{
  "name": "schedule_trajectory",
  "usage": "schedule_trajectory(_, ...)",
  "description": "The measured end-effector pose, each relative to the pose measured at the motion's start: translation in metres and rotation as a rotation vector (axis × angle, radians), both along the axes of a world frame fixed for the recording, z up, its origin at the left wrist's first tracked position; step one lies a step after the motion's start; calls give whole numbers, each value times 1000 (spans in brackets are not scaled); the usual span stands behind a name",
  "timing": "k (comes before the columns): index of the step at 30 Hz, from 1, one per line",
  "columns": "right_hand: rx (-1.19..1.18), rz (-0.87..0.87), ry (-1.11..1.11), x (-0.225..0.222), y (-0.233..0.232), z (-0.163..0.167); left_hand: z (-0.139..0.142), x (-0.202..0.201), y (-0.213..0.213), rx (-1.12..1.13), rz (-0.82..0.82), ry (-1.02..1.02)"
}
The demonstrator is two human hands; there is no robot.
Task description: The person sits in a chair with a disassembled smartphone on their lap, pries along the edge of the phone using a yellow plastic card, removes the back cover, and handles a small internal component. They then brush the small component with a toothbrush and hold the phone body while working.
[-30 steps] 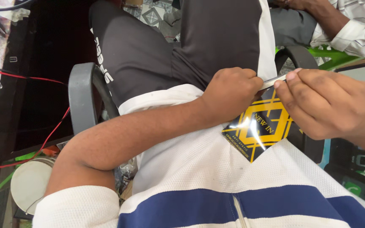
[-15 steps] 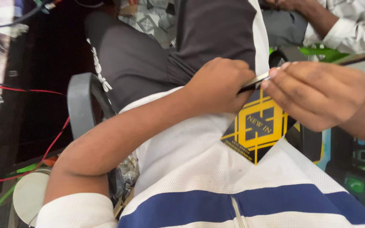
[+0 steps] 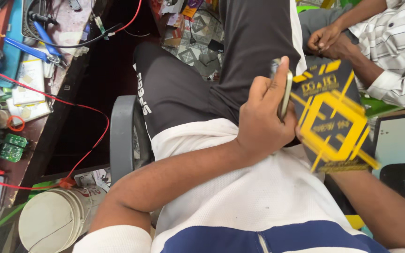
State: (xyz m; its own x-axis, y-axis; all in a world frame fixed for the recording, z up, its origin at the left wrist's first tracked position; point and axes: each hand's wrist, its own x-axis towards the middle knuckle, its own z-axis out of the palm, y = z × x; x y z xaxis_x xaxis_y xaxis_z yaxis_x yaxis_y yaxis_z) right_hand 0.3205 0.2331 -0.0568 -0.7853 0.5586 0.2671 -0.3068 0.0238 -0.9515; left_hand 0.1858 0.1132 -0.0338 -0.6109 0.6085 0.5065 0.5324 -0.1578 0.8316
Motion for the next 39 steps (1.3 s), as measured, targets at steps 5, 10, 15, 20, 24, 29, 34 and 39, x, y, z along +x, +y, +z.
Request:
schedule_trajectory(5,-301,136,29,-3,-7,-39,-2,-23,-11,50,-389,-57)
schedule_trajectory(10,-316,3,-74,4,-12,-51,12,-55,-10,158,150,370)
schedule_trajectory(15,-300,48,-81,13,-16,-55,14,-74,-10,-16,-219,8)
schedule_trajectory(20,-87,73,-128,17,-17,-56,8,-74,-13,-98,-226,0)
schedule_trajectory(24,-60,79,-140,18,-18,-56,8,-70,-14,-82,-177,32)
schedule_trajectory(29,-86,48,-101,18,-19,-56,10,-63,-15,-69,-123,18)
schedule_trajectory(34,-65,46,-74,20,-20,-57,9,-61,-17,-72,-139,40)
schedule_trajectory(39,76,0,-172,17,-23,-49,10,-58,-18,-106,-123,36)
